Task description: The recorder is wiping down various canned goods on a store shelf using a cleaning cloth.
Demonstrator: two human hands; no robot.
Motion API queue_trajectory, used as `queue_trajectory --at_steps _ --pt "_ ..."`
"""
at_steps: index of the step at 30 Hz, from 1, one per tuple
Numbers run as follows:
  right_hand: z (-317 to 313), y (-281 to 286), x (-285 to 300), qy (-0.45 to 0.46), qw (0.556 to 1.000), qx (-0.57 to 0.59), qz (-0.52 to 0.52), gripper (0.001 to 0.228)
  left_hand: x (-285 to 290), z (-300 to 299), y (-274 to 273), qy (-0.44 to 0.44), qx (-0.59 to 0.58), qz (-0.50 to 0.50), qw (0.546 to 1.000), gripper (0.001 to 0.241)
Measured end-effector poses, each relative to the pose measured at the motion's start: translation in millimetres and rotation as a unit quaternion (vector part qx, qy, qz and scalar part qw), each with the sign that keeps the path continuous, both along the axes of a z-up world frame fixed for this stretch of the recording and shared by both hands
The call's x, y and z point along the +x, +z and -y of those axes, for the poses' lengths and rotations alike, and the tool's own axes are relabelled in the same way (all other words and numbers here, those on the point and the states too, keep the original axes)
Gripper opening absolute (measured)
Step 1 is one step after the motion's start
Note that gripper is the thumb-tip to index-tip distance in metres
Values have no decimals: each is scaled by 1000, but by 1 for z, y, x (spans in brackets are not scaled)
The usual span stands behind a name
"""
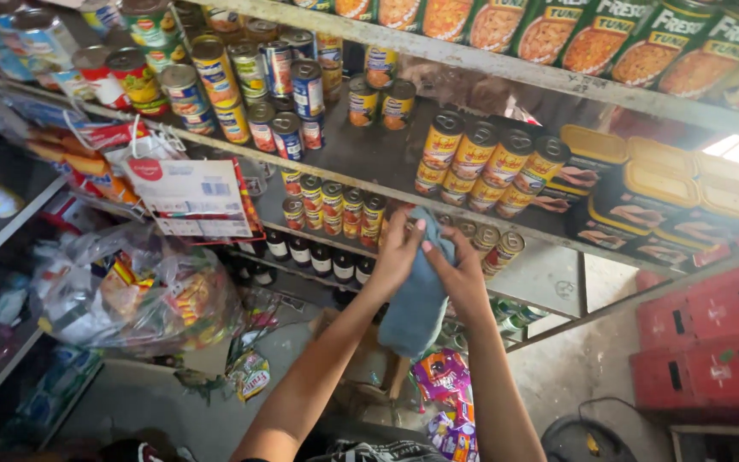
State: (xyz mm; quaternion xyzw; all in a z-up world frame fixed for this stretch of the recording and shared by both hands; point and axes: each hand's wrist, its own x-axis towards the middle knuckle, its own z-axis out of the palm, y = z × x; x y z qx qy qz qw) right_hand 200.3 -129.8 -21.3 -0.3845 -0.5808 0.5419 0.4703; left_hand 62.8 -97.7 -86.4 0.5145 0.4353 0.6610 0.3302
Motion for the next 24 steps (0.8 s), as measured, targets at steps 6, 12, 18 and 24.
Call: queue_trajectory --at_steps 6,12,18,24 --pt "-3 -7 -9 31 968 -168 -184 29 -1 15 -4 5 27 -13 1000 22" --pt "-46 -73 -1 53 924 -251 -283 12 -34 16 -14 -122 -32 114 985 20" --pt "-40 -31 -51 52 868 -276 -409 11 -103 4 0 -40 8 11 999 32" --pt "-79 -56 -112 254 816 -185 -485 22 -199 -15 39 59 134 -150 978 44"
